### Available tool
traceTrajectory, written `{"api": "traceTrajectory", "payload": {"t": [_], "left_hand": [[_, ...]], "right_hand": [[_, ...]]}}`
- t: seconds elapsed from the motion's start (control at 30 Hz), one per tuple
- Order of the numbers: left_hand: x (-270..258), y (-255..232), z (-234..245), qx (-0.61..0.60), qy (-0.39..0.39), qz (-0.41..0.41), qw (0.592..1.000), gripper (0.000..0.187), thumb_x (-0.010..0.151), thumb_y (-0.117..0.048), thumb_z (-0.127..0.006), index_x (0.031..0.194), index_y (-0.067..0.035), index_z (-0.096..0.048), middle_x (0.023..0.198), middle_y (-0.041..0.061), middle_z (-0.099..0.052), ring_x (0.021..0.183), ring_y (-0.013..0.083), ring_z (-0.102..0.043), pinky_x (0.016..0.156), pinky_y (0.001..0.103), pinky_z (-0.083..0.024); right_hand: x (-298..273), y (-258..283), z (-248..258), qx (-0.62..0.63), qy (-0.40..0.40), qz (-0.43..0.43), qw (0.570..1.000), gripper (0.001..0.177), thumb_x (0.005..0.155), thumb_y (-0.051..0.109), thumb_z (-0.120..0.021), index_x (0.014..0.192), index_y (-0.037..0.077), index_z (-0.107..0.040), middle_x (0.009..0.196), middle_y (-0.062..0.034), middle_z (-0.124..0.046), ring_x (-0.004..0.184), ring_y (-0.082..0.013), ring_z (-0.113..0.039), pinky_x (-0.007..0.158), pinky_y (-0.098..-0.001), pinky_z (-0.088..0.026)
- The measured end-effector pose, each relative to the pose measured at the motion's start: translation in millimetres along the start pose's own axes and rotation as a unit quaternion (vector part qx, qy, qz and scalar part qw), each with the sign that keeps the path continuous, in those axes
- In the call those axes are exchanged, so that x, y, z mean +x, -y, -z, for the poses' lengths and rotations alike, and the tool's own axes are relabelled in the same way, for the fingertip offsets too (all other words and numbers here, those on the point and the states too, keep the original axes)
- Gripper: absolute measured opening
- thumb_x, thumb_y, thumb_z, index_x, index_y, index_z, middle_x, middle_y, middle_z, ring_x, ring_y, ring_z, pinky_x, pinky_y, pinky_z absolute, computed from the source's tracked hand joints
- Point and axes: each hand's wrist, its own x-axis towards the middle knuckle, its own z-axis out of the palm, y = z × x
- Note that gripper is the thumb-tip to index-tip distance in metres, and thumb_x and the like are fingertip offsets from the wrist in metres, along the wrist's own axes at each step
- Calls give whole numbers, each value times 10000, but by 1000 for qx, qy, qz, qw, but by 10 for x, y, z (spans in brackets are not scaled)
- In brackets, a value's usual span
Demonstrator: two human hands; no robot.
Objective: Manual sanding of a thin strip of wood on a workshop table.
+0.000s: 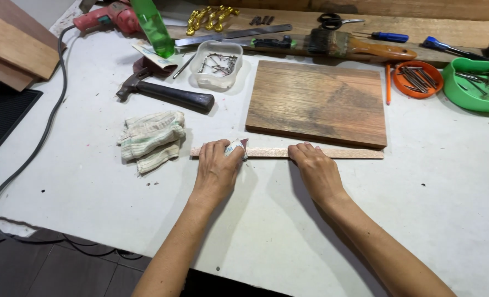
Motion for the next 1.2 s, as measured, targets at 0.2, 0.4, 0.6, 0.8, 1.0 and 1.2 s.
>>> {"api": "traceTrajectory", "payload": {"t": [0.2, 0.4, 0.6, 0.8, 1.0, 1.2], "left_hand": [[-107, 276, 191, 1, 36, 47, 998, 177, 916, -130, -682, 1090, -138, -653, 1220, 169, -590, 1183, 331, -541, 1061, 529, -422], [-147, 378, 309, -9, 47, 73, 996, 155, 950, -153, -644, 1102, -125, -667, 1240, 159, -591, 1229, 328, -537, 1106, 522, -420], [-201, 394, 155, -14, 32, 102, 994, 185, 977, -130, -599, 1146, -122, -674, 1353, 190, -586, 1358, 370, -487, 1186, 600, -292], [-108, 90, 58, -41, 28, 50, 998, 295, 978, -61, -549, 1253, -87, -655, 1406, 240, -581, 1380, 413, -477, 1187, 595, -318], [-305, 612, 335, -12, 17, 151, 988, 274, 1004, -40, -517, 1212, -92, -687, 1395, 224, -595, 1372, 399, -501, 1156, 510, -413], [-230, 493, 61, 13, 22, 170, 985, 398, 926, 81, -519, 1254, -90, -668, 1402, 221, -588, 1353, 414, -502, 1141, 493, -405]], "right_hand": [[202, 381, 36, 4, -1, 19, 1000, 248, 967, -8, -562, 1170, 51, -691, 1194, -97, -740, 1181, -302, -693, 1038, -434, -570], [283, 524, -50, -6, -6, 43, 999, 398, 939, 32, -579, 1297, 168, -688, 1316, -90, -692, 1219, -325, -648, 1036, -486, -533], [296, 547, -171, -38, 20, 44, 998, 435, 930, 15, -575, 1304, 205, -689, 1340, -74, -677, 1225, -324, -648, 1033, -509, -529], [356, 600, -55, -26, 58, 28, 998, 416, 935, 30, -576, 1311, 175, -678, 1355, -89, -664, 1242, -331, -636, 1025, -514, -534], [365, 505, -187, -45, 85, 44, 994, 454, 939, -37, -532, 1308, 185, -677, 1361, -78, -656, 1232, -335, -634, 1017, -527, -525], [345, 516, -243, -64, 65, 56, 994, 453, 939, -39, -538, 1314, 177, -671, 1342, -91, -668, 1216, -352, -648, 1009, -518, -541]]}}
